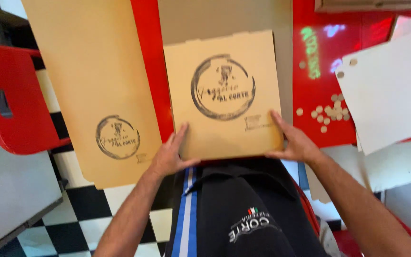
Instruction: The person assembles flat-packed pizza boxes by folding the cardboard into shape, inserting a white paper liner, and closing the lid. The process is repeated multiple times, stacking completed boxes on a red table.
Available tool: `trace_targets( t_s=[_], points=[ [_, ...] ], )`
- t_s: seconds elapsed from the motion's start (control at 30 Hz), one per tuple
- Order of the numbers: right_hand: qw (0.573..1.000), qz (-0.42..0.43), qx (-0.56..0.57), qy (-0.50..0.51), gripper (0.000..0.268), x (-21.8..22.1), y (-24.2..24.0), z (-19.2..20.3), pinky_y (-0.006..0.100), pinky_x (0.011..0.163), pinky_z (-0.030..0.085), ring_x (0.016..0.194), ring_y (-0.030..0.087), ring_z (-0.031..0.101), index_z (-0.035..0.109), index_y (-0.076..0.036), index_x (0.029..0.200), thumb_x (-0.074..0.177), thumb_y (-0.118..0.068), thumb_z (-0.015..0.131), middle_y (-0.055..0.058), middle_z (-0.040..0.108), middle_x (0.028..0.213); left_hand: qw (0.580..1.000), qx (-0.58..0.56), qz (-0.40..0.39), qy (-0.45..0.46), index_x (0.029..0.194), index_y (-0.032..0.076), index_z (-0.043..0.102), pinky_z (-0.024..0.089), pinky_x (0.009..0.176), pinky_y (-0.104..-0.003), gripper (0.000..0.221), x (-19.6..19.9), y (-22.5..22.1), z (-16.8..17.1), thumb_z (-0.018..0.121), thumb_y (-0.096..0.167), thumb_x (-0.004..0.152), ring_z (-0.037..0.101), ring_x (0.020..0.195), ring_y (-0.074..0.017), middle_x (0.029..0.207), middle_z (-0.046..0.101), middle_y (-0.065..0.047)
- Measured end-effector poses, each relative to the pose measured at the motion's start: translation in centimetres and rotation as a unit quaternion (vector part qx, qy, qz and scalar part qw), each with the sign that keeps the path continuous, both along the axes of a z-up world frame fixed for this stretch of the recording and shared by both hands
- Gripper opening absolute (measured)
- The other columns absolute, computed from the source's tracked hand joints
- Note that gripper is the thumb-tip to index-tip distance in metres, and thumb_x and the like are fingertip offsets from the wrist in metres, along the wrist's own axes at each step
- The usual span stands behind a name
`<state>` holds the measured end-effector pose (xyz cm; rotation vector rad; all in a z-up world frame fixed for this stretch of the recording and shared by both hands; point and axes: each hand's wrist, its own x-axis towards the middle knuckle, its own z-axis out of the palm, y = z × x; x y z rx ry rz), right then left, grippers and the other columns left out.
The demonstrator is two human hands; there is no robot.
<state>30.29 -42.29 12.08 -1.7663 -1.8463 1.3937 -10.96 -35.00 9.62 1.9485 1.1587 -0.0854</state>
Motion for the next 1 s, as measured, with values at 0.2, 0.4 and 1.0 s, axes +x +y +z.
trace_targets(
  t_s=[0.2,0.4,1.0],
  points=[
    [0.996,-0.023,0.067,-0.049,0.123,0.1,-1.6,-2.8,0.045,0.110,0.049,0.133,0.039,0.057,0.008,-0.013,0.166,0.074,-0.027,0.088,0.028,0.047,0.154,0.984,0.145,0.041,-0.098,0.164,0.021,0.014,0.060,0.092,-0.043,0.120,-0.2,-1.8,-2.3,0.087,0.029,0.069,0.071,0.108,-0.0386,0.139,0.059,-0.026],
    [0.983,-0.009,0.049,-0.174,0.064,-0.1,-4.6,-4.1,0.039,0.096,0.058,0.114,0.031,0.069,0.048,-0.032,0.152,0.094,-0.023,0.074,0.011,0.065,0.137,0.962,0.242,0.109,0.057,0.148,0.031,0.059,0.060,0.068,-0.036,0.071,0.4,-5.5,-3.1,0.085,0.033,0.083,0.068,0.080,-0.0225,0.098,0.064,-0.005],
    [0.838,-0.456,-0.084,0.287,0.070,3.6,0.0,1.9,0.041,0.054,0.058,0.091,0.022,0.067,0.052,-0.014,0.140,0.083,-0.050,0.069,0.004,0.070,0.110,0.787,-0.131,0.555,-0.236,0.145,0.015,0.057,0.057,0.079,-0.035,0.054,8.7,-5.9,1.9,0.065,0.030,0.095,0.067,0.108,-0.0186,0.130,0.069,-0.009]
  ],
)
